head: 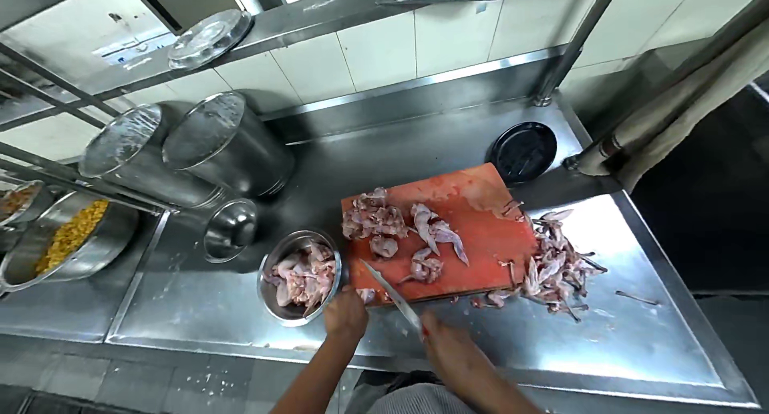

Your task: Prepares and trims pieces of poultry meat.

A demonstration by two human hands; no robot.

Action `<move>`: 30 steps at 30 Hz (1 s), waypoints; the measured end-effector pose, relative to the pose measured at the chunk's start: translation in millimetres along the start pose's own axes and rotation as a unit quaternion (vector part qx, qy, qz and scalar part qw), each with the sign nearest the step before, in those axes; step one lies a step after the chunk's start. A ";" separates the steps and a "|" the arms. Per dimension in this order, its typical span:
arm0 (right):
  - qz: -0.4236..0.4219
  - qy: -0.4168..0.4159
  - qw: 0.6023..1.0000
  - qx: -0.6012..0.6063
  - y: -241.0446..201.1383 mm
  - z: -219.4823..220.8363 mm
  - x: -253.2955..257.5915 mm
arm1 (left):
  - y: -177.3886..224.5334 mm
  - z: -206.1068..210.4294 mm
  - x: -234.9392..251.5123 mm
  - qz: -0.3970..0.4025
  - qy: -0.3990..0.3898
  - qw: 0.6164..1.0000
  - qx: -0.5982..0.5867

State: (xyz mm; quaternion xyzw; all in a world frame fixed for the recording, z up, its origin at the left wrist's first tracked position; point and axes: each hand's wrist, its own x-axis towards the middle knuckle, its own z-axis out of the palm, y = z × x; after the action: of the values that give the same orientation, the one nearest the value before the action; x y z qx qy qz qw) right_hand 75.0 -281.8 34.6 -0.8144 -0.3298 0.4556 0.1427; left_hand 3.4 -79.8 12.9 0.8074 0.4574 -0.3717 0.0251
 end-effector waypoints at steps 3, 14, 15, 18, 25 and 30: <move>0.008 -0.028 0.999 -0.024 -5.4 6.3 -5.1 | 1.4 0.1 0.7 -0.011 -0.008 1.000 -0.005; 0.040 -0.043 0.997 -0.051 -33.8 12.1 15.1 | 5.8 0.9 0.9 -0.020 -0.019 0.999 -0.032; 0.033 -0.029 0.998 -0.049 -37.2 18.3 27.7 | 4.9 0.3 1.2 -0.019 -0.028 0.998 -0.044; 0.023 0.003 0.998 -0.066 -44.7 26.2 48.6 | 1.9 -5.9 3.2 -0.021 -0.049 0.996 -0.069; 0.084 -0.059 0.993 -0.062 -46.7 9.1 0.0 | 4.9 -13.4 2.6 -0.007 -0.079 0.996 -0.048; 0.039 0.002 0.997 -0.067 -68.9 15.4 58.2 | 7.4 -14.7 1.4 -0.003 -0.074 0.996 -0.043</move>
State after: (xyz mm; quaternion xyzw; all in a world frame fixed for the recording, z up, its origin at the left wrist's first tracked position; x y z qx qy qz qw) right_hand 55.5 -192.9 25.2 -0.8353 -0.3274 0.4360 0.0710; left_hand 17.8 -77.5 20.4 0.7742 0.4724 -0.4110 0.0925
